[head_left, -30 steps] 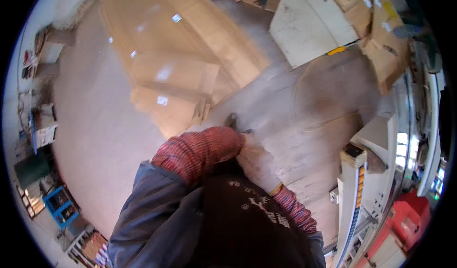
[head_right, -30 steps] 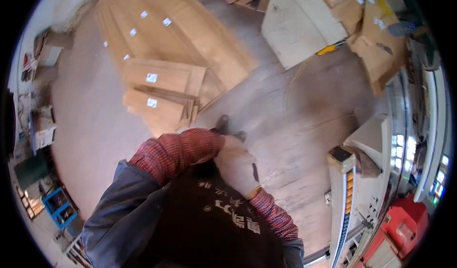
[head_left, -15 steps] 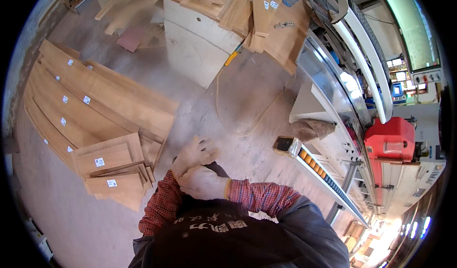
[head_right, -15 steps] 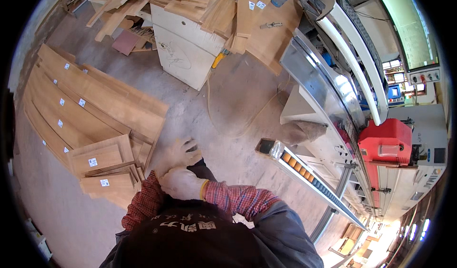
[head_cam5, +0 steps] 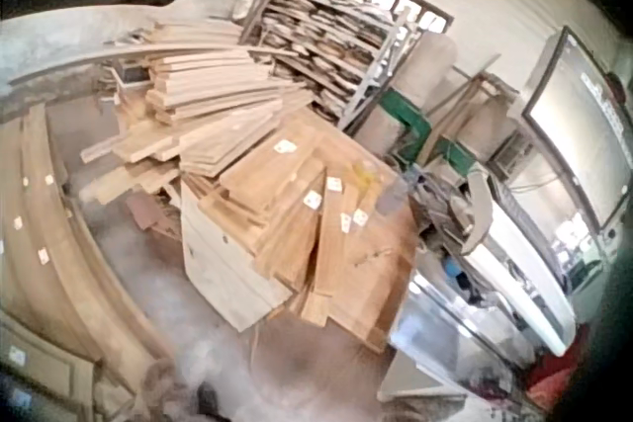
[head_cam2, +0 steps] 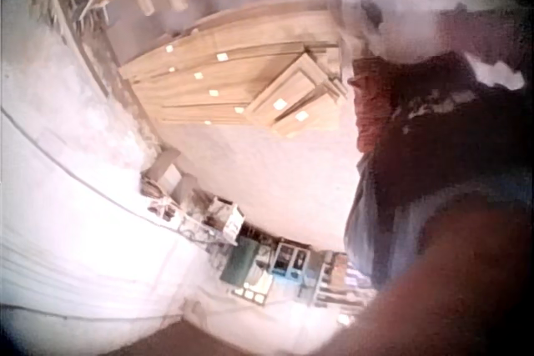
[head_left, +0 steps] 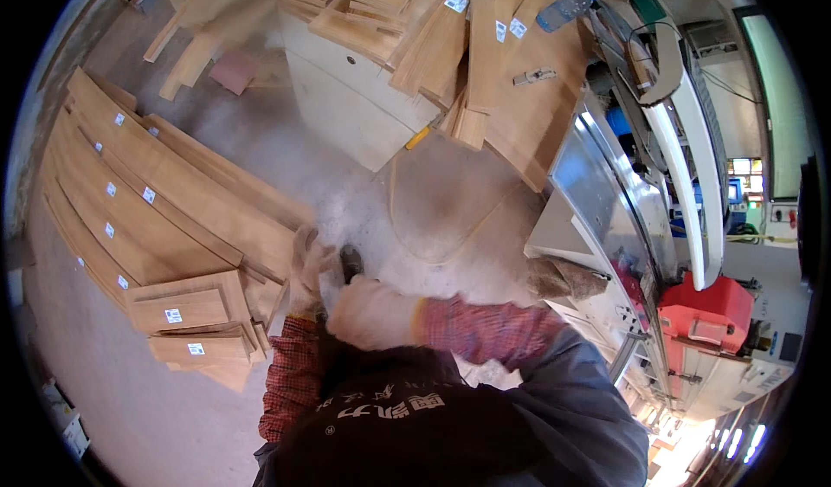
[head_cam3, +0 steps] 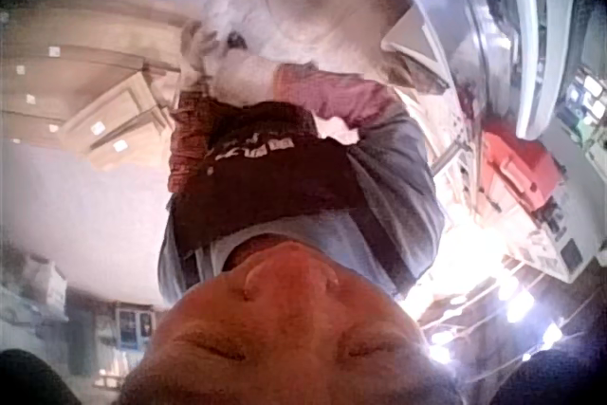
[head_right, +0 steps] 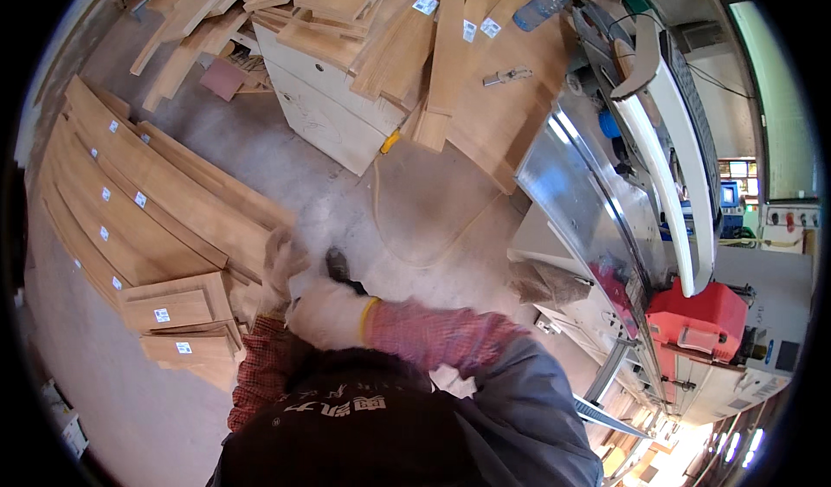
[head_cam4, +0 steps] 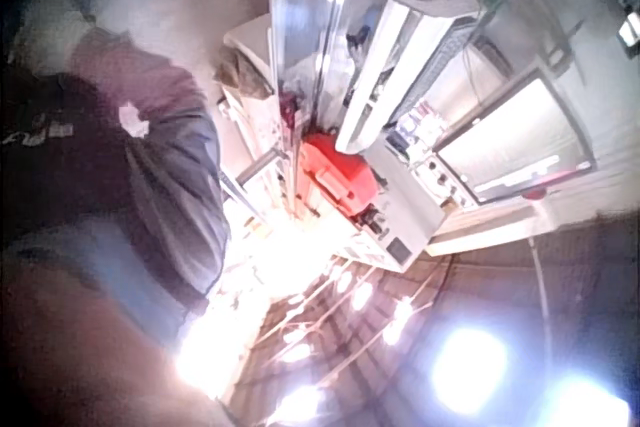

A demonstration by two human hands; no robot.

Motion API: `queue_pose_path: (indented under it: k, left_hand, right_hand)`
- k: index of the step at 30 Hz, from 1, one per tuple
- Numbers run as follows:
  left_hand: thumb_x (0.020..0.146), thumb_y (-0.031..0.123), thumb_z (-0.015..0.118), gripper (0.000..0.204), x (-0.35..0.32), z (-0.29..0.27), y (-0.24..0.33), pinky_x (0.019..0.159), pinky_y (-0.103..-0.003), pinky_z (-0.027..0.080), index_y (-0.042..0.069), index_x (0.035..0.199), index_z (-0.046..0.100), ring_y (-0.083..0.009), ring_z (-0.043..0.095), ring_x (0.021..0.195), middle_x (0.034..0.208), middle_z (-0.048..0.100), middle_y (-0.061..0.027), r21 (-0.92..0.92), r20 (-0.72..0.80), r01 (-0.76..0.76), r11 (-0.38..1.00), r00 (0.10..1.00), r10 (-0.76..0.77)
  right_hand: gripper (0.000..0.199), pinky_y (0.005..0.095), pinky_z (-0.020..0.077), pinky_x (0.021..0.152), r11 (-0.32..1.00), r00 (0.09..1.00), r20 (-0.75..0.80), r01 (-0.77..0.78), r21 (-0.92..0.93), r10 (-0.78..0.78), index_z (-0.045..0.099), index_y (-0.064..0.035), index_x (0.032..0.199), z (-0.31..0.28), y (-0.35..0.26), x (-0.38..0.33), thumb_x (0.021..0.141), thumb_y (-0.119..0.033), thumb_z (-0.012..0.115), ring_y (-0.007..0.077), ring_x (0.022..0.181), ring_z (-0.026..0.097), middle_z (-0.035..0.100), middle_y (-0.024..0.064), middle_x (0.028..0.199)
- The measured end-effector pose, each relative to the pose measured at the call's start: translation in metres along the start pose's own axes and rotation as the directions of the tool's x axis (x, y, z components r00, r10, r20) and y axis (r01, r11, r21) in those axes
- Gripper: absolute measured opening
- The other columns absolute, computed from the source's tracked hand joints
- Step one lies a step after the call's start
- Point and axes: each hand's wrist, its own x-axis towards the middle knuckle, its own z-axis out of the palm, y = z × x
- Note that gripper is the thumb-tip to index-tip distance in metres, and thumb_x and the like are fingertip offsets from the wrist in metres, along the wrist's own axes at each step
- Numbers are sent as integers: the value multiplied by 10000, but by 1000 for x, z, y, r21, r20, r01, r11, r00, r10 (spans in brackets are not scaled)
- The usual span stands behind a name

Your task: The person picks up a cloth and wipes their face, then puts on gloves. They pick up wooden boards from a stack, inspect them, and place them on a conveyor belt. The person operates a machine to process the boards and stacks the finished pieces.

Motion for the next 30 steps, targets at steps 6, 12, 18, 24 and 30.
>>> queue_pose_path:
  k: [6, 12, 18, 24, 30]
  left_hand:
    - [990, 285, 699, 632, -55, -89, -40, 1071, -407, 511, -50, 1497, 527, -304, 635, 1277, 1434, 607, -238, 531, -77, 172, 829, 985, -155]
    - [1000, 299, 669, 564, -139, -130, -31, 1086, -427, 504, -40, 1441, 576, -350, 667, 1247, 1374, 666, -247, 680, -381, 416, 605, 904, -193]
    - [985, 388, 677, 537, -184, -133, -28, 1062, -431, 526, 35, 1387, 628, -378, 669, 1251, 1342, 682, -237, 582, -543, 548, 601, 812, -214]
    - [978, 280, 693, 440, -214, -138, -80, 1046, -439, 543, 24, 1333, 649, -393, 662, 1242, 1335, 676, -245, 537, -615, 593, 601, 762, -202]
    - [947, 161, 708, 340, -232, -179, -126, 976, -447, 576, 31, 1257, 657, -409, 672, 1186, 1323, 649, -240, 773, -432, 404, 489, 900, -60]
  right_hand:
    - [160, 470, 581, 681, 571, 489, -734, -804, -169, 471, 705, -111, 1062, -131, 209, -202, 931, -168, 632, 324, 794, 718, 713, 118, 893]
    - [553, 482, 519, 1084, 637, 611, -509, -756, -151, 606, 634, -128, 1426, -110, 429, -233, 878, -128, 710, 425, 1275, 634, 661, 204, 1411]
    - [482, 400, 519, 1072, 683, 625, -488, -726, -79, 609, 588, -9, 1490, -79, 520, -299, 1076, -256, 596, 305, 1268, 667, 692, 147, 1412]
    - [539, 461, 506, 1101, 495, 554, -278, -830, -256, 785, 551, -65, 1527, -83, 490, -271, 993, -104, 616, 403, 1331, 614, 621, 253, 1455]
    - [477, 474, 539, 1056, 470, 546, -414, -838, -278, 728, 593, -67, 1461, -73, 464, -278, 990, -93, 660, 383, 1260, 665, 633, 248, 1413]
